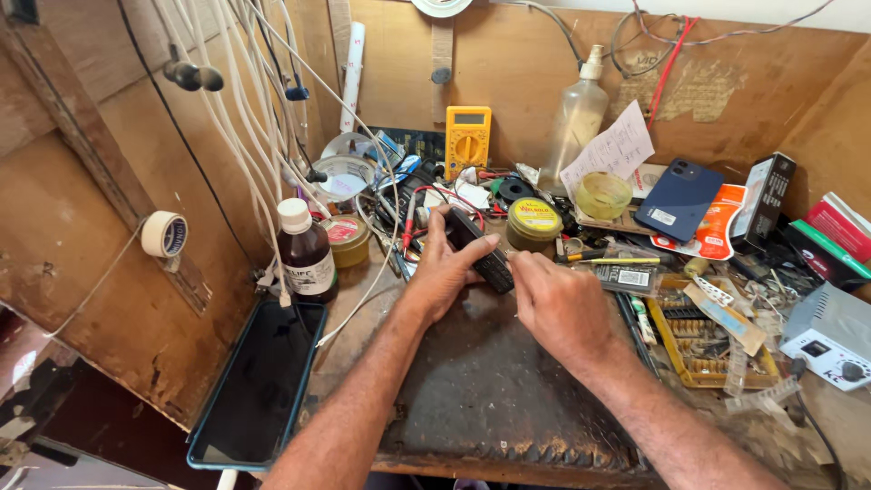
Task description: The person holds a black feature phone, removes the back cover, and uses a small tool to pry and separate the phone's casing. They then use a cotton swab to clean the internal components and the edges of the device.
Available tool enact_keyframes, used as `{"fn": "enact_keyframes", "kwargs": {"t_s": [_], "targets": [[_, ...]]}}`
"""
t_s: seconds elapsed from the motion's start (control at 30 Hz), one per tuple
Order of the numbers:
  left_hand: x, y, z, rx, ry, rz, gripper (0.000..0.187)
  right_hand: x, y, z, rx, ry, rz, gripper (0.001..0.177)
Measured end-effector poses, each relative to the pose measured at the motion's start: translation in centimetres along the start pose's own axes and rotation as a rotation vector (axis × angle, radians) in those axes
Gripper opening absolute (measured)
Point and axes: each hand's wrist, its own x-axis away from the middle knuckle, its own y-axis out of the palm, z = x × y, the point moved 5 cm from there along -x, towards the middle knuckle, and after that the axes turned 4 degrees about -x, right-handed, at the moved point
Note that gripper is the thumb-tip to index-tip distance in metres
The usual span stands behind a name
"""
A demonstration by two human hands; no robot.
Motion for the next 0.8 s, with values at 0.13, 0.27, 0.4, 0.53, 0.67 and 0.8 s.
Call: {"fn": "enact_keyframes", "kwargs": {"t_s": [0.13,0.27,0.4,0.53,0.67,0.8], "targets": [[0.2,0.1,0.2,0.005,0.024,0.013,0.069,-0.2,0.5,-0.1,0.035,-0.012,0.002,0.007],[-0.1,0.3,0.2,0.001,0.037,0.029,0.070,0.0,1.1,2.4,-0.273,0.281,0.061,0.008],[0.3,0.3,0.1,0.039,0.035,-0.005,0.070,-0.4,2.8,4.9,-0.711,0.569,-0.041,0.010],[0.3,0.3,0.0,0.031,0.042,-0.004,0.071,0.3,3.4,5.9,-0.752,0.791,-0.167,0.011],[0.4,0.0,-0.6,0.048,0.031,0.026,0.073,0.0,2.2,4.8,-0.569,0.580,-0.068,0.014],[0.2,-0.2,-0.5,0.117,0.000,0.028,0.065,-0.7,1.0,4.3,-0.594,0.518,-0.042,0.016]]}}
